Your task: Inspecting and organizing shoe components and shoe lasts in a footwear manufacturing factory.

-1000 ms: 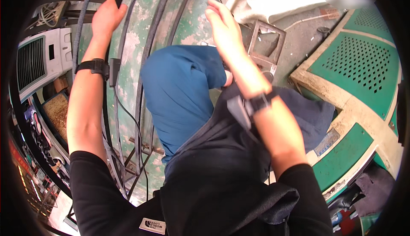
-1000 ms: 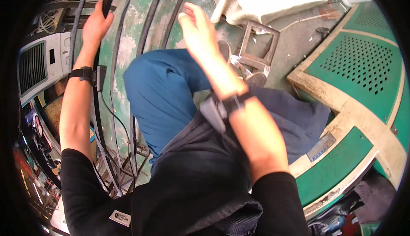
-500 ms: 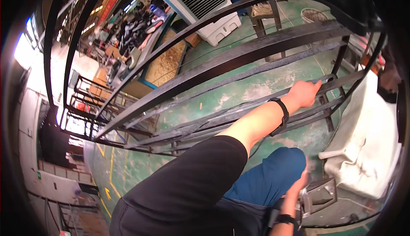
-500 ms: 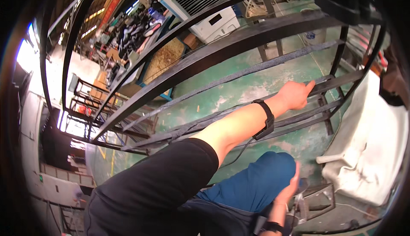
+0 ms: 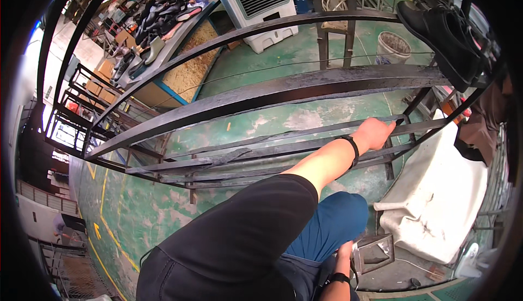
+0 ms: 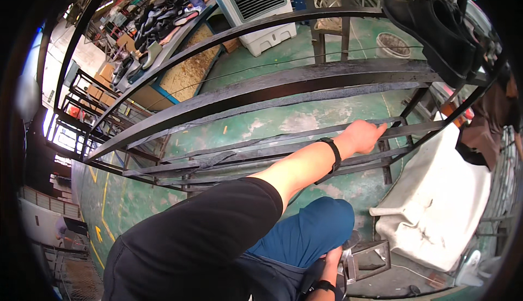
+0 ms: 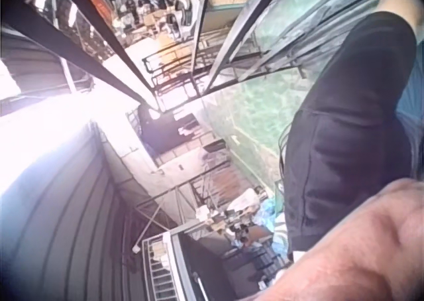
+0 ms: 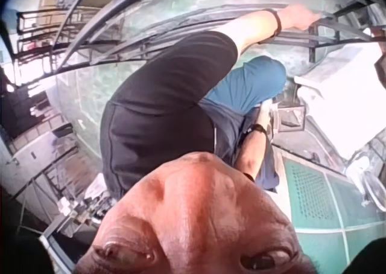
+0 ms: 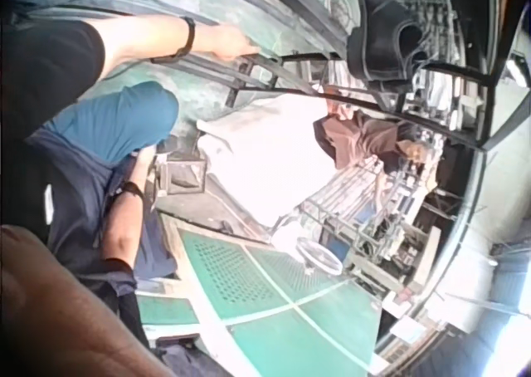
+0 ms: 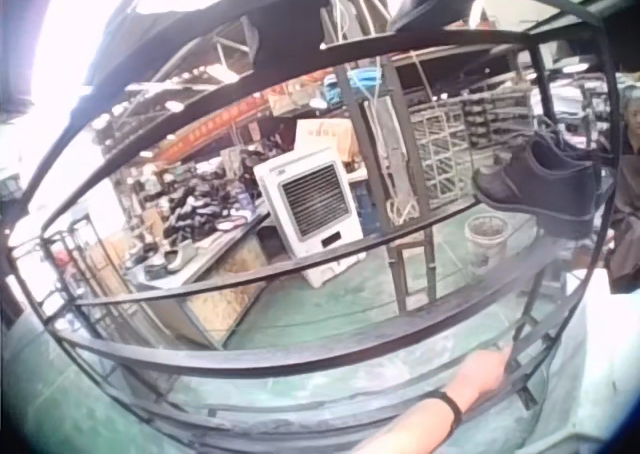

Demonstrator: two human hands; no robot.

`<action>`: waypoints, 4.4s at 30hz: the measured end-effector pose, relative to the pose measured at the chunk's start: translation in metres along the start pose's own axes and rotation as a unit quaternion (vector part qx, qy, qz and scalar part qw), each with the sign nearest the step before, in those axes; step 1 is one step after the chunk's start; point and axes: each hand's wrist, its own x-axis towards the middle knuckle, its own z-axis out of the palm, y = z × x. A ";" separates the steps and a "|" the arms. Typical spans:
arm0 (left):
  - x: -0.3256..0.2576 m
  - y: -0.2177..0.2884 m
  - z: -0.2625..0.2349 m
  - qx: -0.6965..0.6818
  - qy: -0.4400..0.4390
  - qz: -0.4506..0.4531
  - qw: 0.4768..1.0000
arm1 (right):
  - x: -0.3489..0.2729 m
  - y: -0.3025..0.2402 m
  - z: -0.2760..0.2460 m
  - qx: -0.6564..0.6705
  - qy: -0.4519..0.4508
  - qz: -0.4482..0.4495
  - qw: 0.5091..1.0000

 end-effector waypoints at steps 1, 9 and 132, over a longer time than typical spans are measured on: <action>-0.005 -0.008 -0.001 -0.001 0.005 -0.003 1.000 | 0.000 0.017 -0.020 -0.196 -0.040 0.045 0.979; 0.001 0.011 -0.008 -0.069 0.026 0.013 0.997 | -0.128 -0.136 -0.065 -0.011 -0.079 -0.086 0.993; -0.214 0.280 0.082 -0.757 -0.354 -0.145 0.530 | -0.224 -0.069 -0.083 0.197 0.196 -0.485 0.829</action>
